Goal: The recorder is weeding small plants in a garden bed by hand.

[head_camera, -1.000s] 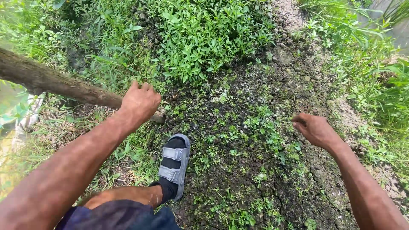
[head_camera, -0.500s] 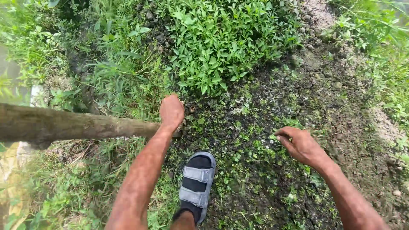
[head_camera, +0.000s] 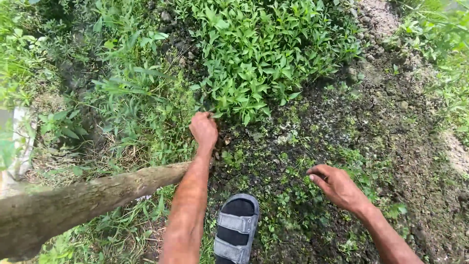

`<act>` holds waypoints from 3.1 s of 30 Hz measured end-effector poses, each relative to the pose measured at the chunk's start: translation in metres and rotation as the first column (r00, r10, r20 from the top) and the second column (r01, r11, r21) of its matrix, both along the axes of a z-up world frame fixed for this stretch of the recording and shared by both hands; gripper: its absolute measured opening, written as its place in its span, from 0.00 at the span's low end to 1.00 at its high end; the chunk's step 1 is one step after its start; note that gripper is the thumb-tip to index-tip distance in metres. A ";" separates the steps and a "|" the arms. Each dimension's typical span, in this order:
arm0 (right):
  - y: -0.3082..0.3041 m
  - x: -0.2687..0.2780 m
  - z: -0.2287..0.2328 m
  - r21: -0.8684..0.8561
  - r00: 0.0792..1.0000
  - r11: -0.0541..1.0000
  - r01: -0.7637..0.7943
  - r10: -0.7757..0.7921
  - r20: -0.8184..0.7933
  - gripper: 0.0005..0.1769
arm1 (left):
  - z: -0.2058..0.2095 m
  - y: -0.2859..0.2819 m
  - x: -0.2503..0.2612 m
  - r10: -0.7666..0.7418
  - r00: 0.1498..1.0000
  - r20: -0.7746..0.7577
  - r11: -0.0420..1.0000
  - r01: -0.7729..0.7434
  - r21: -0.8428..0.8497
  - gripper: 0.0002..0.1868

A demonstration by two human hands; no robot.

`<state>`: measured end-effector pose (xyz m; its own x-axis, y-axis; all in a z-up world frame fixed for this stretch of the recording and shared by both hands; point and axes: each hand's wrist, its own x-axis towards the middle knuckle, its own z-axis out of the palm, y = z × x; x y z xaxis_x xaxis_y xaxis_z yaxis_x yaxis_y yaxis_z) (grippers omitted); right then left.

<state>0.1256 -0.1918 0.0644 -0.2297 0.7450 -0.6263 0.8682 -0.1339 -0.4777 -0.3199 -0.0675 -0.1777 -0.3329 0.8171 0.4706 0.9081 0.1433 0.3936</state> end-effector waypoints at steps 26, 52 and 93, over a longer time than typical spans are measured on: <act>-0.027 0.014 -0.054 0.044 0.961 0.996 0.077 -0.063 -0.269 0.17 | 0.097 -0.059 0.048 0.332 0.836 0.436 0.942 -0.315 -0.114 0.10; -0.031 0.048 -0.058 -0.010 0.983 0.996 0.093 -0.093 -0.156 0.18 | 0.160 -0.157 0.087 -0.054 0.938 0.342 0.926 0.175 -0.333 0.10; 0.001 0.302 0.004 0.353 0.971 0.916 0.189 -0.122 -0.205 0.21 | 0.440 -0.338 0.015 0.192 0.981 0.001 0.967 -0.189 -0.169 0.45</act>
<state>0.4276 -0.1906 0.0685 -0.1729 0.9495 -0.2618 0.7485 -0.0461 -0.6616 -0.3049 -0.4054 0.2625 -0.4973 0.8042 0.3256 0.8507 0.3784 0.3647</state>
